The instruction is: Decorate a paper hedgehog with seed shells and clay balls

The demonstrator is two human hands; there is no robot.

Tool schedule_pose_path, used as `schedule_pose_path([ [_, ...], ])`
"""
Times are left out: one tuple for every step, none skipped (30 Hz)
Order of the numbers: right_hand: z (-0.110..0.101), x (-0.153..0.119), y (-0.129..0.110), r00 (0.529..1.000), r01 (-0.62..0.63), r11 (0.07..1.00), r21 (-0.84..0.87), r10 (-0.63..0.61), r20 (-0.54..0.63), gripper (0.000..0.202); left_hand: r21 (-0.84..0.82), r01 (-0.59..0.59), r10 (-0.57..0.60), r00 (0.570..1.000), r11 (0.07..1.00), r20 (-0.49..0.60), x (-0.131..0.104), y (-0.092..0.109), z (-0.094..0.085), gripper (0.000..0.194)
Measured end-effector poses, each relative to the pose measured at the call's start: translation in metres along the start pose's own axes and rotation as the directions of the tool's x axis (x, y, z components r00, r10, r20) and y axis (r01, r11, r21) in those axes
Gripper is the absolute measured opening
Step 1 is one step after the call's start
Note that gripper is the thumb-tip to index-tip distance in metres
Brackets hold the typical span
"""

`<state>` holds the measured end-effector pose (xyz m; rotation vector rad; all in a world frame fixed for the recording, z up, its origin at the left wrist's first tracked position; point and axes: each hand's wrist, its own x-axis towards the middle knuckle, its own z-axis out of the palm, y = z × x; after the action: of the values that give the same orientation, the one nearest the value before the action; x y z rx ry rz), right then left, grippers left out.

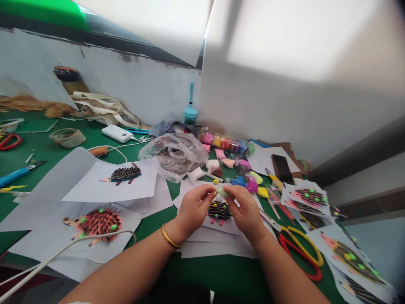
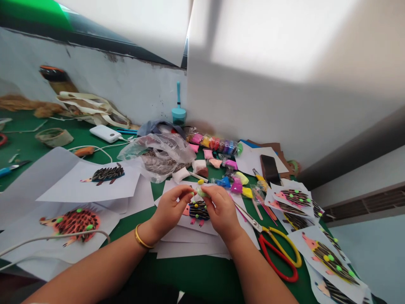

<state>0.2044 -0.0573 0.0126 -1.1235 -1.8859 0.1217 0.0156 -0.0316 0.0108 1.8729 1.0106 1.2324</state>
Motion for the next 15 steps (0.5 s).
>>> schedule_pose_path([
  [0.0, 0.0, -0.001, 1.0, 0.009, 1.0, 0.005, -0.009, 0.003, 0.035, 0.011, -0.002, 0.002, 1.0, 1.0, -0.008, 0.0, 0.0, 0.001, 0.014],
  [0.001, 0.0, -0.003, 1.0, 0.02, 1.0, 0.009, -0.02, 0.009, 0.035, 0.017, -0.005, 0.005, 1.0, 1.0, -0.019, 0.001, 0.0, 0.001, 0.014],
  [0.001, 0.0, -0.004, 0.999, 0.032, 0.999, 0.011, -0.032, 0.016, 0.036, 0.017, -0.004, 0.004, 1.0, 1.0, -0.029, 0.001, -0.001, 0.002, 0.013],
  [0.002, 0.001, -0.005, 0.999, 0.042, 0.999, 0.011, -0.042, 0.025, 0.036, 0.008, 0.008, -0.007, 0.999, 1.0, -0.043, 0.001, -0.001, 0.002, 0.012],
  [0.002, 0.001, -0.006, 0.998, 0.049, 0.999, 0.011, -0.049, 0.033, 0.037, -0.006, 0.029, -0.029, 0.998, 1.0, -0.058, 0.002, -0.002, 0.002, 0.012],
  [0.002, 0.002, -0.008, 0.998, 0.053, 0.999, 0.011, -0.053, 0.04, 0.037, -0.019, 0.054, -0.055, 0.996, 0.998, -0.07, 0.002, -0.003, 0.003, 0.012],
  [0.002, 0.002, -0.008, 0.997, 0.055, 0.998, 0.012, -0.055, 0.047, 0.037, -0.027, 0.075, -0.077, 0.994, 0.997, -0.077, 0.003, -0.004, 0.003, 0.01],
  [0.003, 0.002, -0.009, 0.997, 0.055, 0.998, 0.014, -0.056, 0.052, 0.036, -0.028, 0.086, -0.088, 0.993, 0.996, -0.082, 0.003, -0.005, 0.003, 0.008],
  [0.003, 0.003, -0.01, 0.997, 0.053, 0.998, 0.017, -0.054, 0.058, 0.035, -0.02, 0.079, -0.08, 0.993, 0.997, -0.086, 0.003, -0.006, 0.002, 0.006],
  [0.003, 0.003, -0.011, 0.997, 0.052, 0.998, 0.02, -0.053, 0.063, 0.034, -0.004, 0.054, -0.054, 0.995, 0.999, -0.089, 0.004, -0.007, 0.002, 0.005],
  [0.002, 0.002, -0.011, 0.996, 0.05, 0.998, 0.023, -0.051, 0.067, 0.033, 0.015, 0.018, -0.016, 0.996, 1.0, -0.085, 0.004, -0.007, 0.001, 0.004],
  [0.002, 0.002, -0.012, 0.996, 0.046, 0.999, 0.026, -0.047, 0.07, 0.033, 0.033, -0.026, 0.029, 0.997, 0.999, -0.072, 0.004, -0.006, 0.001, 0.006],
  [0.002, 0.002, -0.012, 0.997, 0.038, 0.999, 0.028, -0.04, 0.069, 0.033, 0.049, -0.07, 0.072, 0.996, 0.996, -0.05, 0.004, -0.005, 0.0, 0.008],
  [0.001, 0.002, -0.012, 0.998, 0.028, 0.999, 0.031, -0.03, 0.064, 0.033, 0.061, -0.111, 0.112, 0.994, 0.992, -0.016, 0.004, -0.003, 0.0, 0.011],
  [0.001, 0.002, -0.012, 0.998, 0.017, 0.999, 0.034, -0.019, 0.054, 0.032, 0.068, -0.147, 0.146, 0.989, 0.987, 0.026, 0.003, -0.001, -0.001, 0.014],
])
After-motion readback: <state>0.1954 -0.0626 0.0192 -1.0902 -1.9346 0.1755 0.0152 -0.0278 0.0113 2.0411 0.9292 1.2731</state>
